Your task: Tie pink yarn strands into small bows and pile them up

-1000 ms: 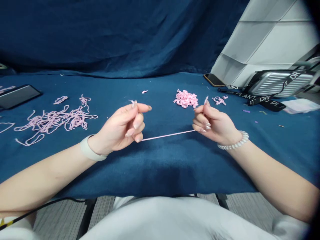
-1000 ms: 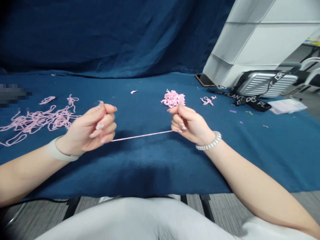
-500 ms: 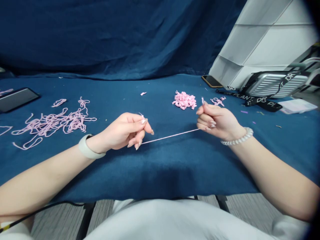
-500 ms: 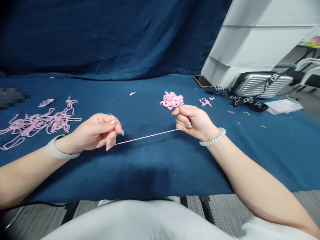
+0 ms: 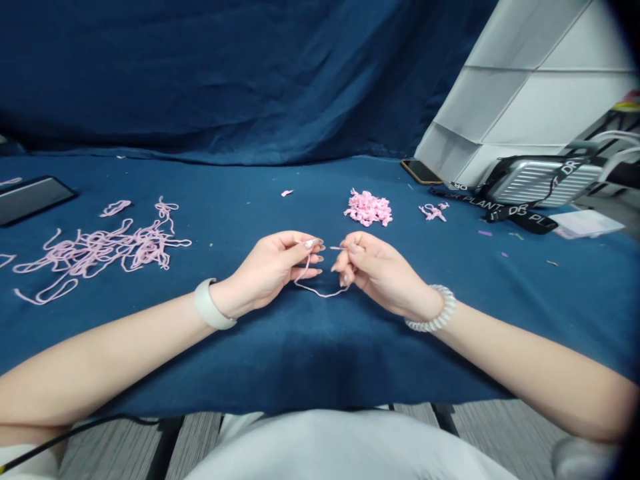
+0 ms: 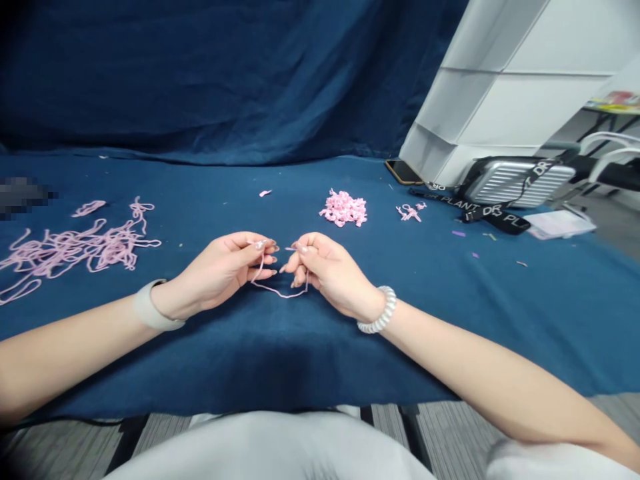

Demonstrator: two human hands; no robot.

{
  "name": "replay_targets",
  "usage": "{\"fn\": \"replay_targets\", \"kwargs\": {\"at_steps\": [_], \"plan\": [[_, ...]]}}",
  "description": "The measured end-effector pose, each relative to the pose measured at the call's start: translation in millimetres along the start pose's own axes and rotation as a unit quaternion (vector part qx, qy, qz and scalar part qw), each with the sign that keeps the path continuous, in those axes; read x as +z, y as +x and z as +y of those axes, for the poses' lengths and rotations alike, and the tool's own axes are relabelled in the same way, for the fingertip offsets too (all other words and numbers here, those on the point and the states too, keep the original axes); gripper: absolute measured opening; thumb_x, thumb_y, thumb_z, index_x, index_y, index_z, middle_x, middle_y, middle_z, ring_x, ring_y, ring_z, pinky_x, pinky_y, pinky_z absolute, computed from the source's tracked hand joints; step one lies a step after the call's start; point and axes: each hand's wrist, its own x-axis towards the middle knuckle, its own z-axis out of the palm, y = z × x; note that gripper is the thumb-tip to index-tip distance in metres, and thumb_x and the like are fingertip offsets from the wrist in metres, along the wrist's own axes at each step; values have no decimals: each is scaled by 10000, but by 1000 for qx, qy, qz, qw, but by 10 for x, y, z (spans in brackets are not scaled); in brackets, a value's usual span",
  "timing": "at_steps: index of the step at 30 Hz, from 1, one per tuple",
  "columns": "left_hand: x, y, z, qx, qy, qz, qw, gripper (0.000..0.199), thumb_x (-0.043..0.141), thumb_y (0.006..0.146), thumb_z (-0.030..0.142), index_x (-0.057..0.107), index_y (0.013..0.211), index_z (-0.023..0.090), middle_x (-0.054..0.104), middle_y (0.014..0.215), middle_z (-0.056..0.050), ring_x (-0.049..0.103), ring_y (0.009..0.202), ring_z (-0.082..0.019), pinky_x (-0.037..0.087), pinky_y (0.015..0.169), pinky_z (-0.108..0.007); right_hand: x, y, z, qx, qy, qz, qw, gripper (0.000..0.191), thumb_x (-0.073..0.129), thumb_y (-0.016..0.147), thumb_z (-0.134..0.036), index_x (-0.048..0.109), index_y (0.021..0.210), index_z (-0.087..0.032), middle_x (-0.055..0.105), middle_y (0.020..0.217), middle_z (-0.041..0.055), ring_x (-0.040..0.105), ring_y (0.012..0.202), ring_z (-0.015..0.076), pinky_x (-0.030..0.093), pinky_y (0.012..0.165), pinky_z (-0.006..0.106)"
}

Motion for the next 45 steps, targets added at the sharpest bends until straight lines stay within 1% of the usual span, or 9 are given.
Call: {"fn": "replay_targets", "kwargs": {"at_steps": [3,5,8,15,19,25,35,40,45], "plan": [[-8,89,-100,1,-47,5,999,205,698,750,172,658,946,131,678,811,-32,629,691,-79,542,696,-218,112,136,116,-12,44,80,996,153,650,766,-259,525,778,-172,634,686,-16,507,529,53,425,552,199],[-26,137,-160,-4,-72,21,997,155,686,751,125,643,901,121,675,776,-27,626,654,-70,532,686,-208,163,234,187,-20,67,140,988,119,650,743,-208,541,742,-162,594,653,-36,458,509,35,393,528,186],[-60,179,-234,-27,-91,44,995,62,674,759,118,620,786,104,679,767,-36,637,653,-79,528,691,-214,190,337,256,-47,69,167,982,97,660,707,-162,605,786,-149,584,665,-32,443,512,32,365,512,191],[-98,205,-316,-14,-100,25,995,93,699,743,155,685,825,114,699,814,-33,647,731,-89,506,778,-229,152,295,312,-37,87,144,985,305,678,670,-144,617,968,-163,616,685,-26,453,517,42,355,502,193],[-111,204,-334,-2,-93,12,996,108,719,726,178,700,815,118,697,802,-34,640,747,-97,487,776,-225,173,277,339,-19,103,109,988,295,664,689,-158,602,977,-164,608,652,-30,438,499,41,337,476,182],[-110,188,-340,34,-73,-80,994,118,665,783,217,693,753,106,665,746,-37,622,700,-118,483,758,-265,212,285,338,-4,112,73,991,368,652,702,-156,556,1057,-174,587,615,-44,432,480,39,328,473,176],[-97,170,-332,50,-55,-117,990,194,590,840,240,657,718,105,628,634,-42,610,648,-143,494,762,-322,198,294,317,14,57,23,998,358,657,736,-247,542,1069,-181,541,500,-67,355,395,33,237,406,169],[-109,180,-334,45,-52,-94,993,179,626,815,261,662,724,111,593,632,-14,583,642,-113,473,726,-272,188,309,339,-12,70,28,997,247,660,748,-301,557,930,-169,560,535,-59,338,389,24,237,398,170],[-114,187,-337,25,-77,-42,996,120,685,764,233,683,787,115,648,764,-33,600,731,-106,460,748,-245,178,325,361,-22,91,68,993,211,678,731,-311,517,745,-175,585,606,-44,391,440,33,305,438,179]]}}
